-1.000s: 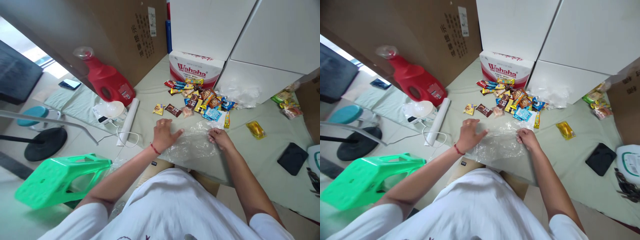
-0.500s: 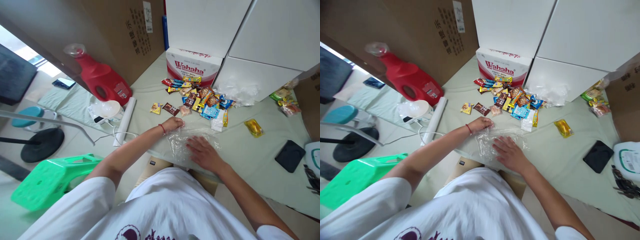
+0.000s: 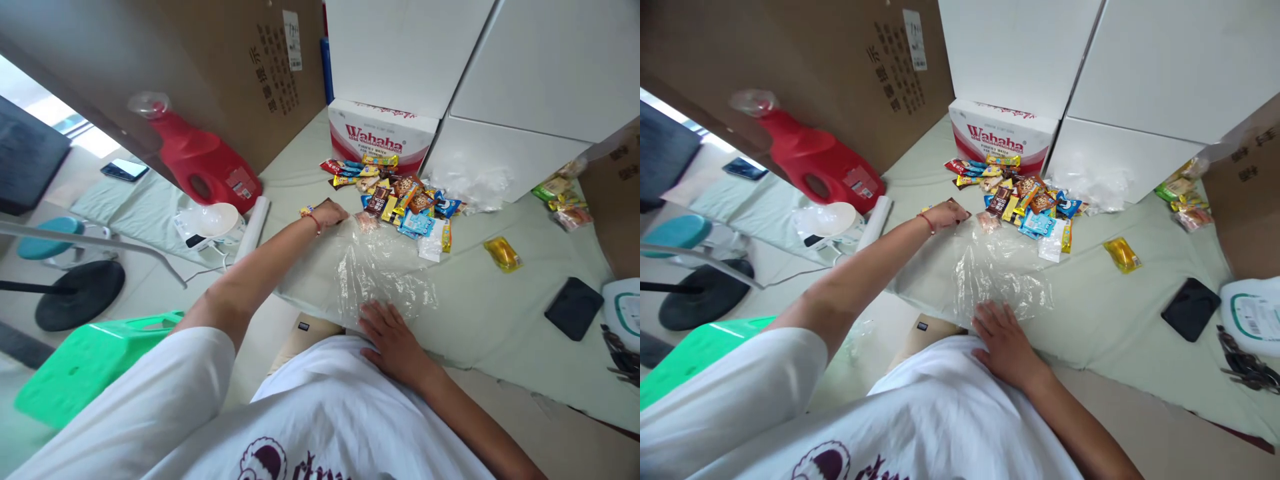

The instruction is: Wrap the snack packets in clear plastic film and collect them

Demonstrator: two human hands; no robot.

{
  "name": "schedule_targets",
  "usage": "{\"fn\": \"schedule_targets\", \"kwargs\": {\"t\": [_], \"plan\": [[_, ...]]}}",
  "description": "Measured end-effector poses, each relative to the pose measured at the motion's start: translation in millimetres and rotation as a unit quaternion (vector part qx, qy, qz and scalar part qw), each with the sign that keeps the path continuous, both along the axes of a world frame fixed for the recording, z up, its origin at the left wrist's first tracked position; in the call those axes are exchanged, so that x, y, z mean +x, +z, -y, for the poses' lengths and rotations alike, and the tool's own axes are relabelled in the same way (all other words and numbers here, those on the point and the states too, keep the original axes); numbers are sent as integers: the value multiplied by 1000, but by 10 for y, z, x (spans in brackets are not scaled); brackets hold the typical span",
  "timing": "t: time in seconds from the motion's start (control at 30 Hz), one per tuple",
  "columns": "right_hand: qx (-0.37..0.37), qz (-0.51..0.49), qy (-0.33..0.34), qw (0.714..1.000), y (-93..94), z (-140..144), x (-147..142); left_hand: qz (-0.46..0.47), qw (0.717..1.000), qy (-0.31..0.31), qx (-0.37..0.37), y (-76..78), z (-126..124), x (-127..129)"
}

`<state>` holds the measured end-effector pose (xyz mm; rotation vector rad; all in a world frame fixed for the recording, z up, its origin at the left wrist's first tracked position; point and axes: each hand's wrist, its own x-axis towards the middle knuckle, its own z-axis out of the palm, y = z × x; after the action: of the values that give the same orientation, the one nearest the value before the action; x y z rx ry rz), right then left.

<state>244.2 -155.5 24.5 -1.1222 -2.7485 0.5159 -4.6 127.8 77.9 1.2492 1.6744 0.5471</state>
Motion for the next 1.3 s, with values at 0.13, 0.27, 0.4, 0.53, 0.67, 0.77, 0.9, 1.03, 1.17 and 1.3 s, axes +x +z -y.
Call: {"fn": "schedule_targets", "kwargs": {"t": [0.13, 0.27, 0.4, 0.53, 0.67, 0.77, 0.9, 1.03, 1.17, 1.3], "plan": [[20, -25, -40, 999, 37, -80, -265, -52, 972, 82, 213, 216, 633, 39], [-23, -51, -10, 998, 73, -142, -520, -137, 915, -67, 374, 68, 1472, 394], [-8, -105, -52, 993, 96, -352, -377, -266, 907, -172, 277, -395, 1696, 684], [61, -65, -200, 976, -115, -314, 115, -325, 884, -206, 265, -692, 1518, 623], [1, -48, -162, 986, -258, 50, 571, -347, 875, -207, 267, -749, 1357, 408], [-37, -74, -166, 983, -71, -166, 873, -352, 868, -231, 265, -766, 1309, 286], [127, 14, -280, 952, 327, -1443, 1155, -352, 864, -243, 268, -766, 1310, 239], [212, 122, -212, 946, 466, -2772, 1047, -349, 864, -241, 270, -731, 1321, 244], [179, 168, -137, 960, 408, -3313, 971, -343, 869, -229, 275, -718, 1321, 231], [148, 103, -187, 966, 614, -3458, 1365, -331, 872, -229, 280, -732, 1320, 208]]}}
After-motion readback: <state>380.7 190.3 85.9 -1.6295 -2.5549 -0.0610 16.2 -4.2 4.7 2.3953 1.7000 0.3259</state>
